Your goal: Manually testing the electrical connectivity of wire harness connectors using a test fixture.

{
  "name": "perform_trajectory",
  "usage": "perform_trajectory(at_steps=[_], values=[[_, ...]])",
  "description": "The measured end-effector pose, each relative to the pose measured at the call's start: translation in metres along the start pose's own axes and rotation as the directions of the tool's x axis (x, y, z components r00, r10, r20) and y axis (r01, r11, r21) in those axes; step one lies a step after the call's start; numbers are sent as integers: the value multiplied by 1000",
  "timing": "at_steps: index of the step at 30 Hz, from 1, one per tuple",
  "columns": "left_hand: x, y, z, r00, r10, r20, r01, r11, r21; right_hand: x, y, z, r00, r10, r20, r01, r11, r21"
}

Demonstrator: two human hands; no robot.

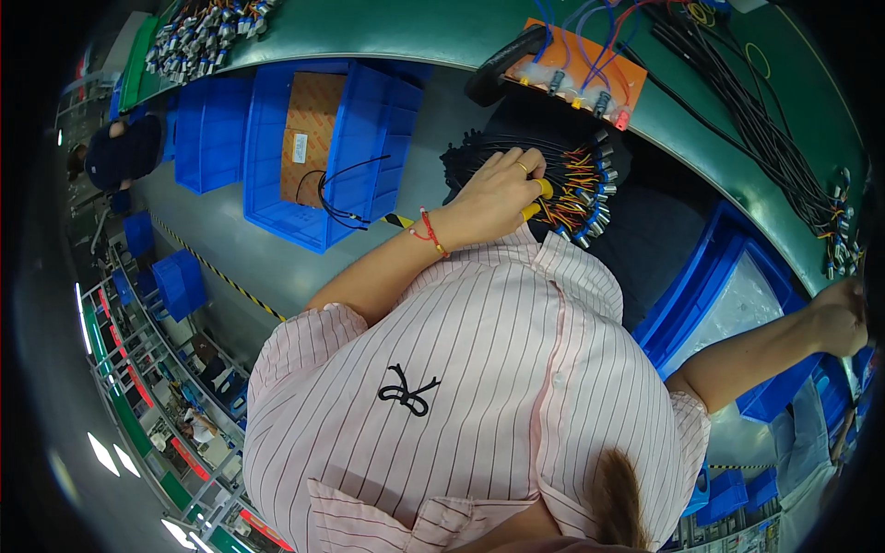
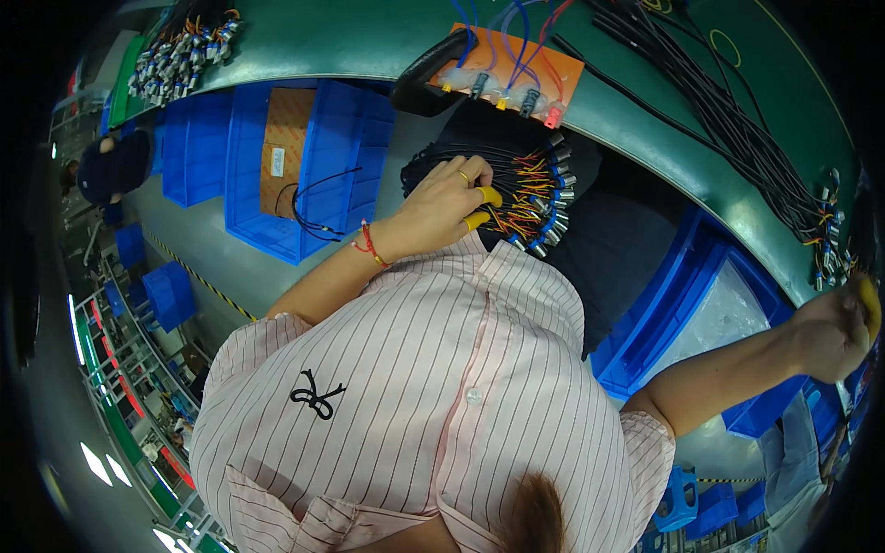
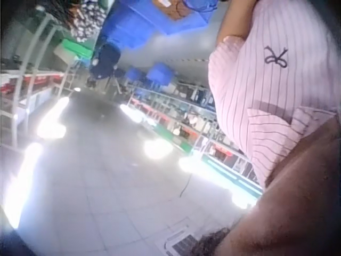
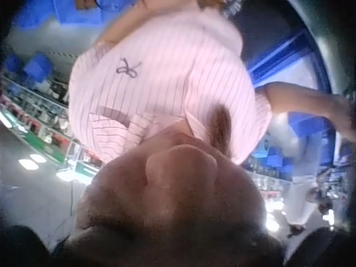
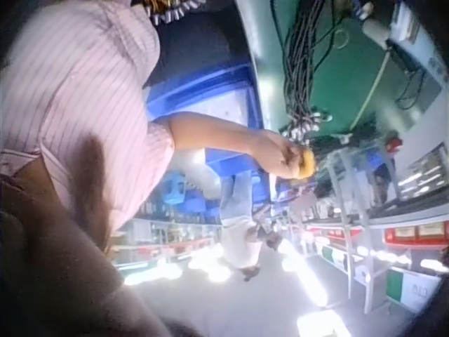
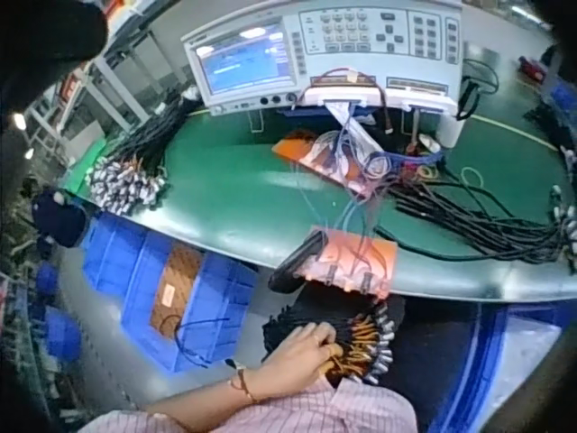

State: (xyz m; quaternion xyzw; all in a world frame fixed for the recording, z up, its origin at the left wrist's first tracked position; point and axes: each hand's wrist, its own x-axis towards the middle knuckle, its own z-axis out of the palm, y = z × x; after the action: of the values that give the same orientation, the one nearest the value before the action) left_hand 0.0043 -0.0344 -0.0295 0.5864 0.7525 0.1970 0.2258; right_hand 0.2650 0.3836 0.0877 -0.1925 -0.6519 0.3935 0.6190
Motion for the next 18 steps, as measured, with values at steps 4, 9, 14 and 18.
perform_trajectory(at_steps=[4, 9, 14, 18], values=[[4, 3, 3, 1000, 10, 1, -10, 1000, -10, 21, 64, -48, 959, 135, -248, -128, 991, 47], [3, 5, 2, 999, 50, -5, -50, 998, -39, 12, 59, 2, 982, 186, 33, -93, 633, -768], [4, 13, -2, 997, 59, -53, -68, 980, -189, -31, 24, 54, 897, -191, 399, 436, 228, -871], [13, 38, -24, 998, -50, 35, 60, 901, -429, -151, -43, 111, 887, 259, 382, -102, 918, -384]])
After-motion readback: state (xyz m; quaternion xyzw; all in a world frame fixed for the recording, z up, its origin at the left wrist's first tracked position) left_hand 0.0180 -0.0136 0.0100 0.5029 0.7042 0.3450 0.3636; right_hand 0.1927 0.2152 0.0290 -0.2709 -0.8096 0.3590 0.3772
